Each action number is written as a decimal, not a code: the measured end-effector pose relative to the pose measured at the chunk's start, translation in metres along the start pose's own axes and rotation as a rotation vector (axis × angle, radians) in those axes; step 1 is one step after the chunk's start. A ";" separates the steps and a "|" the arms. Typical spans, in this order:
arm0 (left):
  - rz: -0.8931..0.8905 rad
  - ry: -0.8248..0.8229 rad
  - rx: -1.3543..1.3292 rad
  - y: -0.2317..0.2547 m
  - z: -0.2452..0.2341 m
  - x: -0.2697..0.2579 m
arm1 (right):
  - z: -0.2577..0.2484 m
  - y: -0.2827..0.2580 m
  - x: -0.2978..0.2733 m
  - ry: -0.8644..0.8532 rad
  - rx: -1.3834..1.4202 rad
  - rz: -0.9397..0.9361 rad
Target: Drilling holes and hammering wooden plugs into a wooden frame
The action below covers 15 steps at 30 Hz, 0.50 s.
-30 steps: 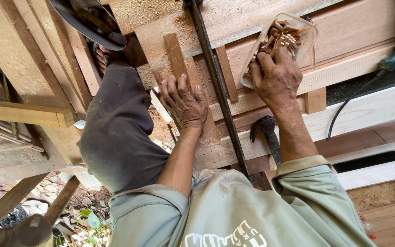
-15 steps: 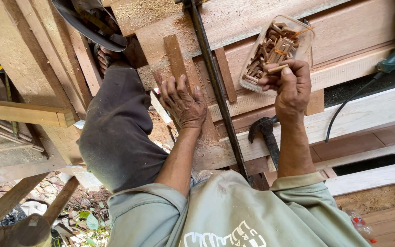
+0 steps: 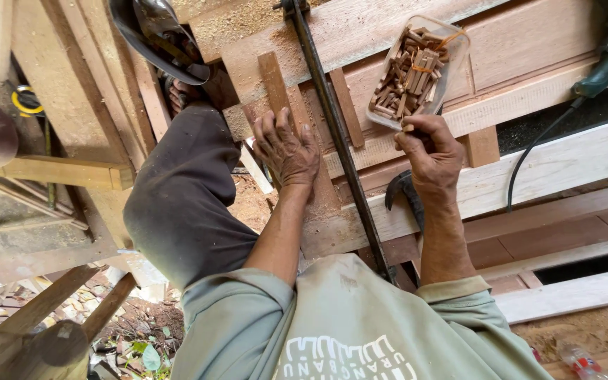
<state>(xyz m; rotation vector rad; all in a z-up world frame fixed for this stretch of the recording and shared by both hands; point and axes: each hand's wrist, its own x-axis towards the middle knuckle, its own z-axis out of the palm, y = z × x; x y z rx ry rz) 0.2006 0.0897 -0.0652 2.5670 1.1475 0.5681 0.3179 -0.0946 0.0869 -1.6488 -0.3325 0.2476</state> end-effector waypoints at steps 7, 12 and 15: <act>0.037 -0.014 -0.068 -0.013 -0.007 -0.009 | -0.006 -0.014 -0.047 0.037 0.080 -0.002; 0.058 -0.109 -0.297 0.021 -0.077 -0.010 | -0.003 -0.034 -0.070 0.065 0.017 -0.033; 0.248 -0.209 -0.339 0.048 -0.118 -0.025 | -0.010 -0.011 -0.075 0.091 -0.136 -0.205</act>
